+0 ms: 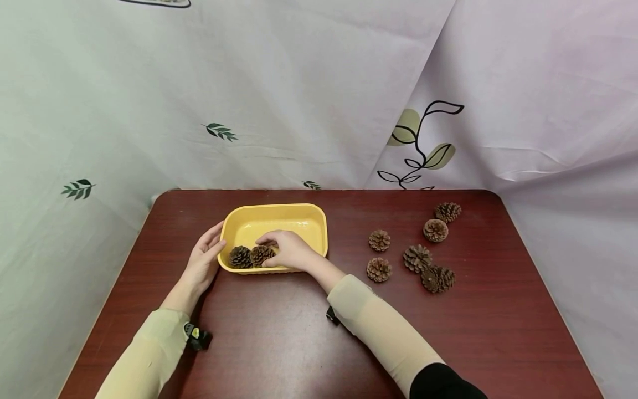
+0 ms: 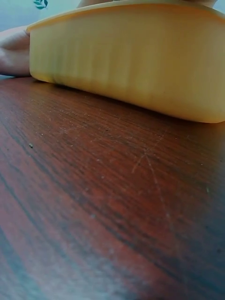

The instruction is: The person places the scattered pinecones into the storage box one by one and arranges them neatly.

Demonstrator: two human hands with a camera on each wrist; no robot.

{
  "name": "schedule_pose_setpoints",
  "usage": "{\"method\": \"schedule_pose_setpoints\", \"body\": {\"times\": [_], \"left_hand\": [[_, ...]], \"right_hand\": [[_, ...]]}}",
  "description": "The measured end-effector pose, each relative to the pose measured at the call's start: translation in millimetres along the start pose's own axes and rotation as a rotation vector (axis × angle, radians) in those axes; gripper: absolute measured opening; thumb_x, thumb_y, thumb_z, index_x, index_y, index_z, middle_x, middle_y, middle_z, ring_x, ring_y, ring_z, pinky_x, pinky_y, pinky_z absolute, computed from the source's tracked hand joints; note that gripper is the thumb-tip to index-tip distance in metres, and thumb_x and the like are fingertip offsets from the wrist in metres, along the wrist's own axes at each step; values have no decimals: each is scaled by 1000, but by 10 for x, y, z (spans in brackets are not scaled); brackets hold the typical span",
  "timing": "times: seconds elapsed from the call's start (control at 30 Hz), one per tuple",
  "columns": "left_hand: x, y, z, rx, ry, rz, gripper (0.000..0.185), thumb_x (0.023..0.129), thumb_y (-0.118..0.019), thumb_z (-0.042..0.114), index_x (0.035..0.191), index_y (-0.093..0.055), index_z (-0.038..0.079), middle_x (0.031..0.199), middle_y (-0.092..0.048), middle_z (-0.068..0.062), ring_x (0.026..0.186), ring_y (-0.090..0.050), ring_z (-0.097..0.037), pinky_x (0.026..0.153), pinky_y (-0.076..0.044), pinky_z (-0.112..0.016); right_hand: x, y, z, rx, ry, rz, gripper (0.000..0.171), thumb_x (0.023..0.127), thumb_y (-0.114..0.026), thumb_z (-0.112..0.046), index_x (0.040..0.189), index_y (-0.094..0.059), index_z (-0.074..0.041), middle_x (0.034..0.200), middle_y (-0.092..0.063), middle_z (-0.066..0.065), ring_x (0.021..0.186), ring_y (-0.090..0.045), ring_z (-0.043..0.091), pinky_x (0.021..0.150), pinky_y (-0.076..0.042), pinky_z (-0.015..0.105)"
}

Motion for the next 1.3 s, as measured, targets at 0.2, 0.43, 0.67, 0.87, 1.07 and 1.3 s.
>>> {"method": "schedule_pose_setpoints", "body": {"times": [0.2, 0.43, 0.67, 0.87, 1.07, 1.3], "left_hand": [[1, -6, -4, -7, -1, -8, 45, 111, -48, -2, 141, -62, 28, 132, -71, 15, 118, -68, 0, 95, -56, -17], [2, 5, -6, 0, 3, -10, 44, 111, -49, 0, 146, -59, 24, 134, -70, 14, 120, -67, -1, 96, -56, -17], [-5, 6, 0, 1, 4, -7, 44, 111, -49, 0, 146, -58, 24, 133, -70, 14, 119, -67, 0, 95, -56, -17], [-10, 0, -5, 3, 11, -7, 44, 111, -49, 1, 148, -57, 23, 133, -69, 14, 118, -67, 0, 95, -56, -17], [-14, -1, 1, 1, 7, 0, 44, 111, -49, 0, 147, -57, 23, 133, -70, 14, 118, -67, 0, 95, -56, -17], [-5, -5, -7, 8, 13, 4, 44, 111, -48, 1, 149, -56, 23, 133, -69, 15, 119, -67, 0, 96, -56, -17]], "right_hand": [[-67, 94, 14, 14, -18, 16, 51, 91, -86, -18, 138, -70, -10, 138, -73, 4, 128, -68, 22, 113, -50, 30], [-217, 294, 24, 44, 11, 66, 48, 92, -84, -17, 137, -70, -8, 138, -73, 7, 128, -69, 24, 113, -52, 32], [-417, 488, 22, 134, 73, 128, 43, 92, -82, -7, 133, -70, 0, 135, -73, 14, 126, -69, 30, 113, -53, 32], [-631, 636, 75, 150, 74, 187, 40, 92, -81, -7, 131, -71, 0, 133, -74, 14, 128, -68, 30, 113, -53, 33], [-835, 764, 153, 154, 78, 238, 40, 92, -82, -7, 130, -72, -1, 130, -75, 13, 126, -70, 30, 112, -54, 36], [-1080, 902, 275, 79, 61, 295, 40, 91, -84, -10, 129, -74, -5, 128, -76, 11, 123, -71, 28, 110, -55, 42]]}}
Point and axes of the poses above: each hand's wrist, its own x-axis towards the middle knuckle, its own y-axis out of the back of the hand, z = x × y, the point moved 9 cm from there along x, towards the middle knuckle
